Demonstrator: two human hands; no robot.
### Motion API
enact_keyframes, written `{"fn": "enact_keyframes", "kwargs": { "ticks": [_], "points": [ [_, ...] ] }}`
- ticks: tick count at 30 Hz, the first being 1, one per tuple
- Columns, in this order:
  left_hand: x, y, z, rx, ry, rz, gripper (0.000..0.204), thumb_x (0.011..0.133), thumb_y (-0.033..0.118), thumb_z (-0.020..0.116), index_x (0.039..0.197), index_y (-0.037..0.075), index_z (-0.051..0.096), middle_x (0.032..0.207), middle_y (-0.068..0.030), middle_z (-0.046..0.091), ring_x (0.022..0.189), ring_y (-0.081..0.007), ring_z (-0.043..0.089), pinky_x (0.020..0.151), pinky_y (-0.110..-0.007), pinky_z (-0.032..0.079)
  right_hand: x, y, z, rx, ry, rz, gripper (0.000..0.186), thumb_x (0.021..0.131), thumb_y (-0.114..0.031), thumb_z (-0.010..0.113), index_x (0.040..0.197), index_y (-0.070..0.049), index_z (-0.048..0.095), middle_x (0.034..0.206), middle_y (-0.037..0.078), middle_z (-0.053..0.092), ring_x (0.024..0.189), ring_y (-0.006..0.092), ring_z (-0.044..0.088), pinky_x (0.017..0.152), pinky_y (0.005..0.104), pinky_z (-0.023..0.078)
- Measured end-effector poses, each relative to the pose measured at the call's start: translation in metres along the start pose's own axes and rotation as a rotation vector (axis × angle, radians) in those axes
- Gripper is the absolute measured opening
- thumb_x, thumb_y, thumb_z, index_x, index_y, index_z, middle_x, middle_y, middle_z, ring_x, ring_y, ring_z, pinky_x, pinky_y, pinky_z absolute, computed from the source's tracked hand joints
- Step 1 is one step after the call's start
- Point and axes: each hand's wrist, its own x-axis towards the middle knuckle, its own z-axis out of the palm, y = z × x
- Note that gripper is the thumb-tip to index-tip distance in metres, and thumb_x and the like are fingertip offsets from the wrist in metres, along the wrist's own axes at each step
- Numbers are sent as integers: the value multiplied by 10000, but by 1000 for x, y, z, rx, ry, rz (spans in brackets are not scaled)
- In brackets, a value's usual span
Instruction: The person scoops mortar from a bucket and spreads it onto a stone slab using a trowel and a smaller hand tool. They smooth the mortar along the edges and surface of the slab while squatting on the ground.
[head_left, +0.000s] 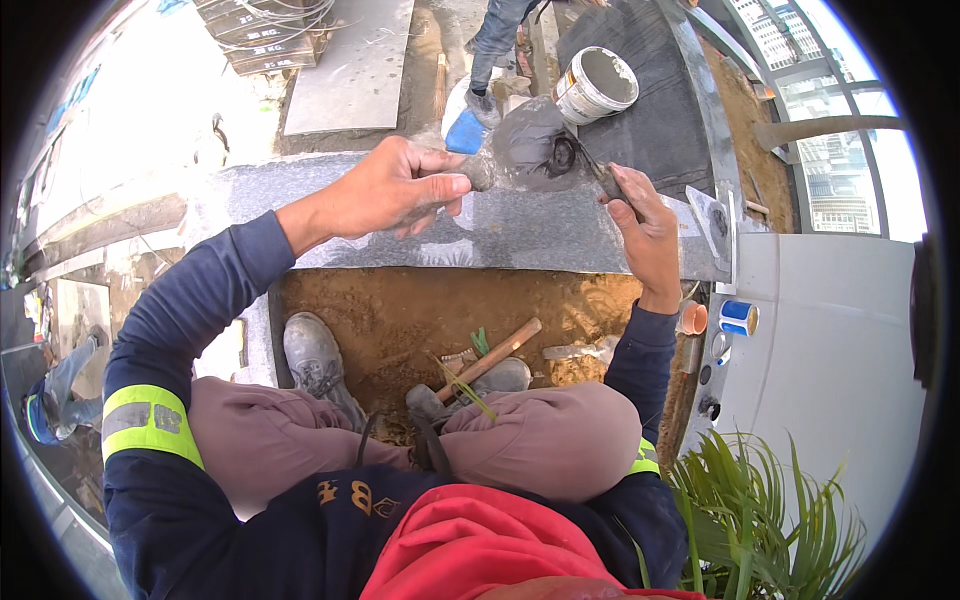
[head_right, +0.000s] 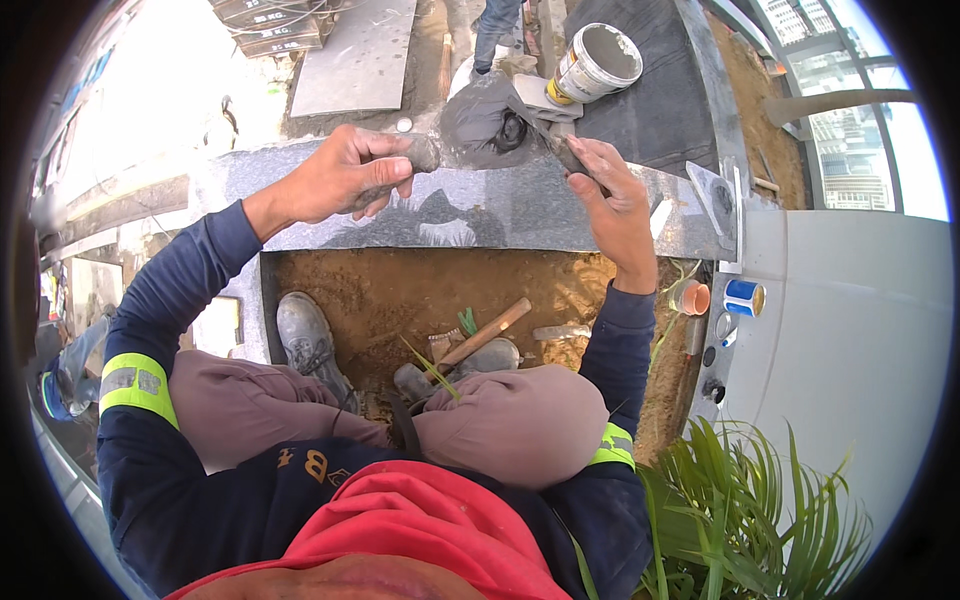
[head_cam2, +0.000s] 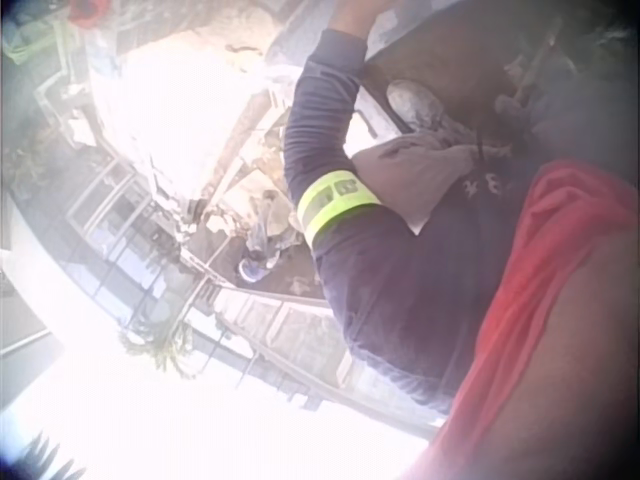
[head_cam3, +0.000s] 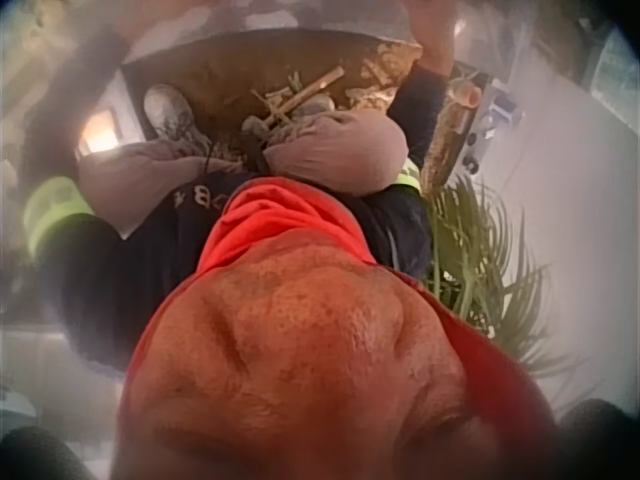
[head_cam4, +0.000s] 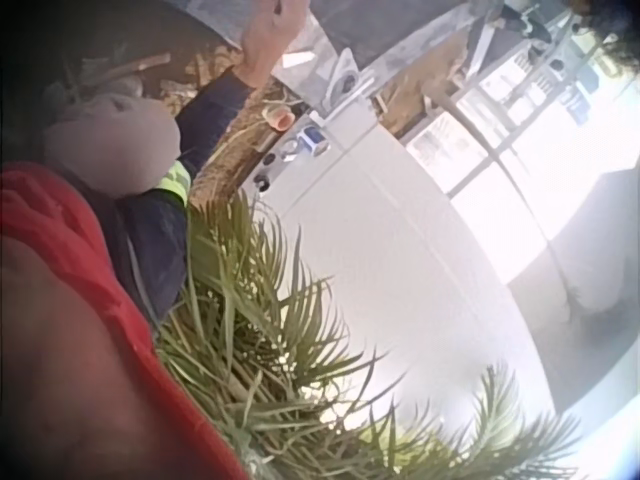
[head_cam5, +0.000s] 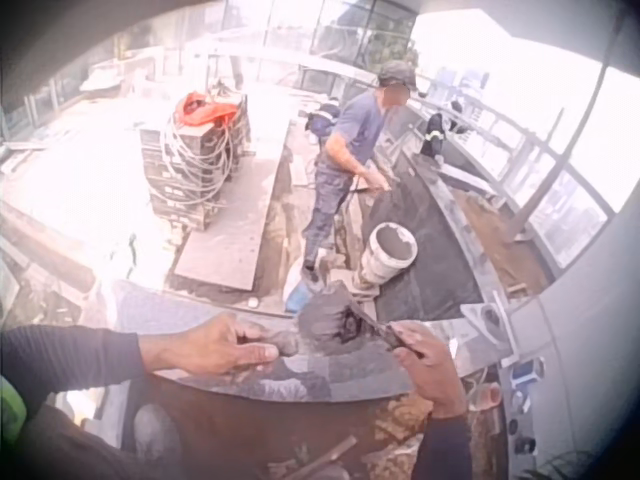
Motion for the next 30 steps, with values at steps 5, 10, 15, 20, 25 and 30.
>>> {"fn": "enact_keyframes", "kwargs": {
  "ticks": [5,10,15,20,25,30],
  "points": [
    [-6,-9,-4,-75,22,14,364,1023,339,641,1016,-15,725,803,-48,693,515,-76,556,449,-238,430,0,6,-5,-246,-87,-99,382,928,-44,696,1303,14,651,1270,102,643,1171,225,598,1027,326,451],
    [-4,-20,-15,-200,14,45,332,1040,317,615,966,7,707,792,-36,672,533,-85,566,448,-246,433,-14,37,-8,-293,-34,-19,389,947,-128,695,1314,-5,654,1237,95,648,1173,224,595,1027,328,446],
    [10,-17,-14,-213,104,98,355,1071,354,545,1008,35,689,849,-37,665,558,-93,565,522,-238,465,-24,42,4,339,226,198,478,1038,-227,603,1475,-58,508,1242,73,637,1093,196,611,921,337,510],
    [8,-19,16,-141,62,38,431,1087,422,472,1018,45,670,799,-24,644,566,-81,541,555,-239,472,-6,11,61,1063,99,87,534,1078,-227,516,1550,-65,327,1301,65,589,1047,170,615,838,349,542],
    [2,-3,60,-178,75,-56,460,1083,457,467,940,54,635,678,3,574,552,-55,518,475,-237,431,-1,-7,89,915,214,54,442,1080,-205,509,1480,-50,406,1250,57,599,1010,151,596,811,341,518],
    [-2,-5,56,-101,77,-91,485,1074,454,496,849,42,617,669,2,570,500,-59,503,430,-236,415,-17,8,99,636,251,-34,401,1082,-207,520,1413,15,480,1098,37,606,885,105,524,738,288,470]
  ]
}}
